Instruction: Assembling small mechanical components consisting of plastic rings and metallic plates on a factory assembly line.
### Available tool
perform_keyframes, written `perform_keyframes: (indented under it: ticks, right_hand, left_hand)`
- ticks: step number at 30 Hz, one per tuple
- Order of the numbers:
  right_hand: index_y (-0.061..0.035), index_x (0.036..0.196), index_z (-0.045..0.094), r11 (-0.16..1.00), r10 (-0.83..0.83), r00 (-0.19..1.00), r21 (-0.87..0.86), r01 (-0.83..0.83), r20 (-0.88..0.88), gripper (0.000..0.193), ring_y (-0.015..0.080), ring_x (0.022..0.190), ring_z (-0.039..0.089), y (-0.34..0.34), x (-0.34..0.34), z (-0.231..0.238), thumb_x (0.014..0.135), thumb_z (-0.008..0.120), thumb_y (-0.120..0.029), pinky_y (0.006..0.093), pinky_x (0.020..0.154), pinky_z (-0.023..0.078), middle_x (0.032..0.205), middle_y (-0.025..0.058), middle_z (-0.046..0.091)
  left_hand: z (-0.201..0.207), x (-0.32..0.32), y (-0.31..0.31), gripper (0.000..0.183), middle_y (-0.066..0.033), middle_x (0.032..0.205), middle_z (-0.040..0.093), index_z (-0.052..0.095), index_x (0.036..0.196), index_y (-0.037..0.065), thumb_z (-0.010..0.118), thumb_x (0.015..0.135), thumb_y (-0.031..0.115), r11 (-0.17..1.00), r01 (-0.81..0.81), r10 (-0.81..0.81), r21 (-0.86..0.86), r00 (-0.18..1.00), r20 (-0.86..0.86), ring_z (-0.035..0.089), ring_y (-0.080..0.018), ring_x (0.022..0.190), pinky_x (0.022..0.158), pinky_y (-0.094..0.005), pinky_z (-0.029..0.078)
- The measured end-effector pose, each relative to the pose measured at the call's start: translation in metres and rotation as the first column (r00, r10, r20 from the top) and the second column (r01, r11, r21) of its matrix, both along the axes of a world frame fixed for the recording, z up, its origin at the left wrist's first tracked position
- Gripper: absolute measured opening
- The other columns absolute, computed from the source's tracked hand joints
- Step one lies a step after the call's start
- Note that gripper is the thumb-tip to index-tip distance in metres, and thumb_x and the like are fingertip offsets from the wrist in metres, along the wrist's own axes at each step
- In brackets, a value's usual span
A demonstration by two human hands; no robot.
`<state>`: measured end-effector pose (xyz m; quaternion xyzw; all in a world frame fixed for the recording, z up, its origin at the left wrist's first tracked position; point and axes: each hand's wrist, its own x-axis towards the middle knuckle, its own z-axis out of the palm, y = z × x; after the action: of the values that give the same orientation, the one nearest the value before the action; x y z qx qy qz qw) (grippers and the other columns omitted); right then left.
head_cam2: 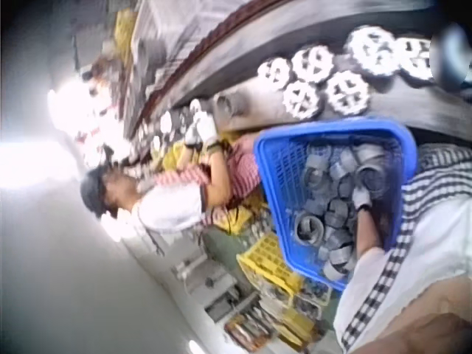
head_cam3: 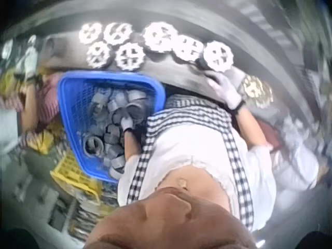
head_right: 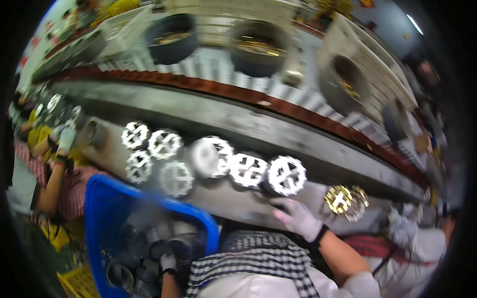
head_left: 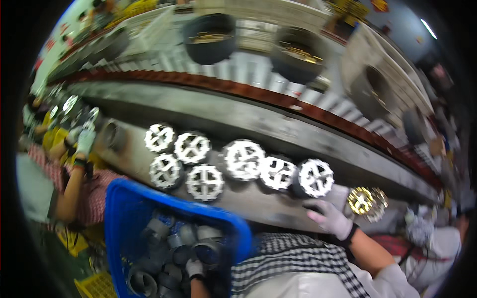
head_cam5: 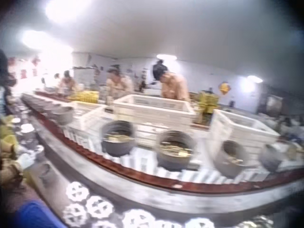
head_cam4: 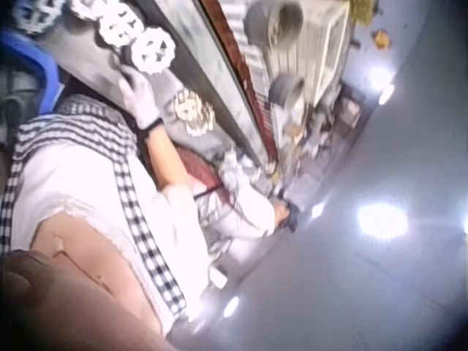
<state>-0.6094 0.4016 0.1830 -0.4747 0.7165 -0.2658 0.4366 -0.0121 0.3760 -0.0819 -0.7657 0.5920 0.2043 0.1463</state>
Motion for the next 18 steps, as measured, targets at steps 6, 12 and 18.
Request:
perform_keyframes:
  ticks: [6, 12, 18]
  right_hand:
    - [-0.0036, 0.124, 0.055, 1.0, 0.014, 0.996, -0.016, -0.013, 0.087, 0.048, 0.0348, 0.11, 0.057, -0.001, -0.001, -0.003, 0.088, 0.057, -0.036, 0.0391, 0.096, 0.044, 0.117, 0.0216, 0.06]
    - [-0.0022, 0.14, 0.037, 0.99, 0.058, 0.744, -0.134, 0.042, 0.666, 0.074, 0.0259, 0.122, 0.048, 0.014, 0.005, 0.003, 0.085, 0.065, -0.044, 0.0408, 0.101, 0.04, 0.138, 0.0147, 0.045]
    - [-0.003, 0.147, 0.021, 0.934, 0.098, 0.491, -0.25, 0.254, 0.866, 0.105, 0.025, 0.122, 0.048, 0.045, -0.024, 0.016, 0.073, 0.074, -0.054, 0.0392, 0.097, 0.045, 0.143, 0.0146, 0.035]
  left_hand:
    - [0.135, -0.06, -0.055, 0.048, -0.0147, 0.116, 0.061, 0.05, 0.126, -0.001, 0.061, 0.088, 0.025, 0.858, -0.483, 0.276, 0.174, 0.149, -0.949, 0.06, -0.0291, 0.102, 0.09, -0.0438, 0.046]
    - [0.277, -0.314, -0.102, 0.042, -0.0077, 0.094, 0.065, 0.057, 0.118, -0.003, 0.063, 0.088, 0.027, 0.992, 0.007, -0.118, -0.124, 0.358, -0.926, 0.059, -0.0137, 0.069, 0.064, -0.0263, 0.049]
    - [0.275, -0.462, -0.085, 0.041, -0.01, 0.11, 0.061, 0.053, 0.126, -0.001, 0.06, 0.086, 0.001, 0.886, 0.461, 0.158, 0.059, -0.18, -0.971, 0.065, -0.0148, 0.083, 0.072, -0.0264, 0.056]
